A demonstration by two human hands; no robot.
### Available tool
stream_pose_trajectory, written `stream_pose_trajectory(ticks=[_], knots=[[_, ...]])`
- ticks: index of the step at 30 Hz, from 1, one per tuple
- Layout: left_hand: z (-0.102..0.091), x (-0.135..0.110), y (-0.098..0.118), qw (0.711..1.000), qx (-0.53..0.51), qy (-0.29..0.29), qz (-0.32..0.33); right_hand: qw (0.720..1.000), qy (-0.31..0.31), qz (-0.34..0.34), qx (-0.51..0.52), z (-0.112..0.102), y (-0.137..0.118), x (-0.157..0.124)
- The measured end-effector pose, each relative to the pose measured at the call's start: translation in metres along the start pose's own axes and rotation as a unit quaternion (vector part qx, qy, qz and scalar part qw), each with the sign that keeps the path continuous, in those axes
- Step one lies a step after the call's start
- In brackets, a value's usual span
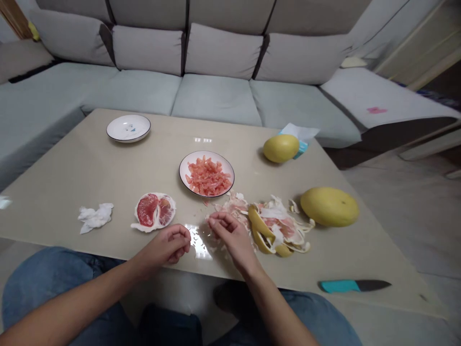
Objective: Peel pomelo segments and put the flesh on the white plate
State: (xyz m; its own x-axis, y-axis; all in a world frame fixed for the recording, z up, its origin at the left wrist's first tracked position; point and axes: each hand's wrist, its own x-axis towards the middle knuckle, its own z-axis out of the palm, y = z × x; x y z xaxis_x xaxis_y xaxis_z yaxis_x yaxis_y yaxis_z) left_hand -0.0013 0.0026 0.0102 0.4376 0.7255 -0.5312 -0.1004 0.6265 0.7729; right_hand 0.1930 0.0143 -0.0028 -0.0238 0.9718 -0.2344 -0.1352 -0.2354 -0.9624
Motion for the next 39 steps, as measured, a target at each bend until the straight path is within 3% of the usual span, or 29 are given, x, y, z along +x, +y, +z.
stream_pose_trajectory(ticks=[4, 9, 14, 19, 22, 25, 33, 39], knots=[[-0.001, 0.0, -0.003, 0.991, -0.13, -0.007, -0.003, 0.971, 0.058, -0.128, -0.191, -0.01, -0.017, 0.041], [-0.004, -0.003, 0.002, 0.966, -0.256, -0.023, -0.038, 0.946, 0.069, -0.176, -0.265, -0.019, -0.035, 0.071], [-0.005, -0.003, 0.007, 0.95, -0.308, -0.018, -0.049, 0.92, 0.09, -0.2, -0.326, -0.02, -0.029, 0.028], [0.001, -0.002, 0.004, 0.936, -0.346, -0.056, -0.017, 0.925, -0.049, -0.209, -0.314, 0.012, -0.003, -0.03], [0.009, -0.003, 0.004, 0.941, -0.333, -0.062, 0.012, 0.914, -0.108, -0.235, -0.312, 0.031, 0.007, -0.045], [0.015, -0.005, 0.003, 0.948, -0.312, -0.056, 0.021, 0.916, -0.117, -0.227, -0.309, 0.037, 0.01, -0.045], [0.013, -0.008, 0.0, 0.963, -0.249, -0.095, 0.039, 0.949, -0.061, -0.2, -0.234, 0.027, 0.002, -0.041], [0.01, -0.008, -0.005, 0.991, -0.066, -0.027, 0.115, 0.965, -0.05, -0.152, -0.209, 0.02, -0.006, -0.038]])
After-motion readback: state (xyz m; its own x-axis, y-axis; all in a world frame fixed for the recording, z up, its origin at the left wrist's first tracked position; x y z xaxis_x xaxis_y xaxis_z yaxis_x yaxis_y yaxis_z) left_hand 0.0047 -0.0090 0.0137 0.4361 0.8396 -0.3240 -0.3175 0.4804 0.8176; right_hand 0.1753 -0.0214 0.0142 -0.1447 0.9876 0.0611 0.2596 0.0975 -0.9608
